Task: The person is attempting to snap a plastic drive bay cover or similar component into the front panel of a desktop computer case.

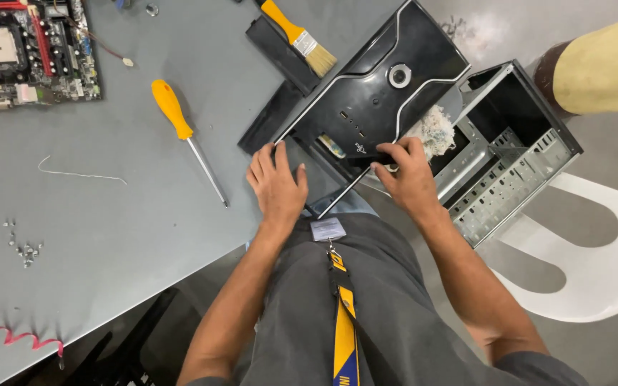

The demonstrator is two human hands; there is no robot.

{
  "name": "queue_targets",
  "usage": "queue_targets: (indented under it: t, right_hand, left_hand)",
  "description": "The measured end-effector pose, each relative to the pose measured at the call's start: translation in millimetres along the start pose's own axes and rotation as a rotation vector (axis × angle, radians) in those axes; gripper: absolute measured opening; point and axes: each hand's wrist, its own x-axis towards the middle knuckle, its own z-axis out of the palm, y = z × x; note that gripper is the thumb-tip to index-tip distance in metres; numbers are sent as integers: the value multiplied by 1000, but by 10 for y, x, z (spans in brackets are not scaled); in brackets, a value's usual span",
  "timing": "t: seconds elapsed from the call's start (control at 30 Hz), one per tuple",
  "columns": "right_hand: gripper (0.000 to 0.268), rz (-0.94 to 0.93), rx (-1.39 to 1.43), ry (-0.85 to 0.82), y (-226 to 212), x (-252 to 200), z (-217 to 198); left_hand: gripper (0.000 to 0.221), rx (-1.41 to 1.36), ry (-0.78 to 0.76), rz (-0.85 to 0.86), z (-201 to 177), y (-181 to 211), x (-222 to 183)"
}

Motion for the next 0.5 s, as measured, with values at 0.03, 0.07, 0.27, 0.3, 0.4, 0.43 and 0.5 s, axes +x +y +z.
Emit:
queue_targets:
  t: [0.03, 0.07, 0.27, 0.3, 0.4, 0.43, 0.5]
  right_hand:
    - [38, -33, -112, -43, 26, -8, 3]
    - [40, -66, -224, -86, 51, -16, 6]
    - [46, -122, -584, -315, 57, -56, -54]
    - [46, -123, -587, -315, 78, -48, -53]
    - [45, -203, -646, -360, 134, -31, -34]
    - [44, -231, -669, -317, 140, -45, -24]
    - [43, -260, -694, -274, 135, -57, -26]
  left_hand:
    - [61, 20, -4, 2, -4, -21, 8]
    - [59, 40, -7, 5, -10, -43, 16]
    - [57, 19, 26, 7, 93, -133, -10]
    - [57, 16, 27, 6, 119, -149, -17]
    - [58, 21, 44, 13, 181, -194, -22]
    - [57, 3, 52, 18, 180, -204, -30]
    - [56, -16, 63, 22, 175, -214, -39]
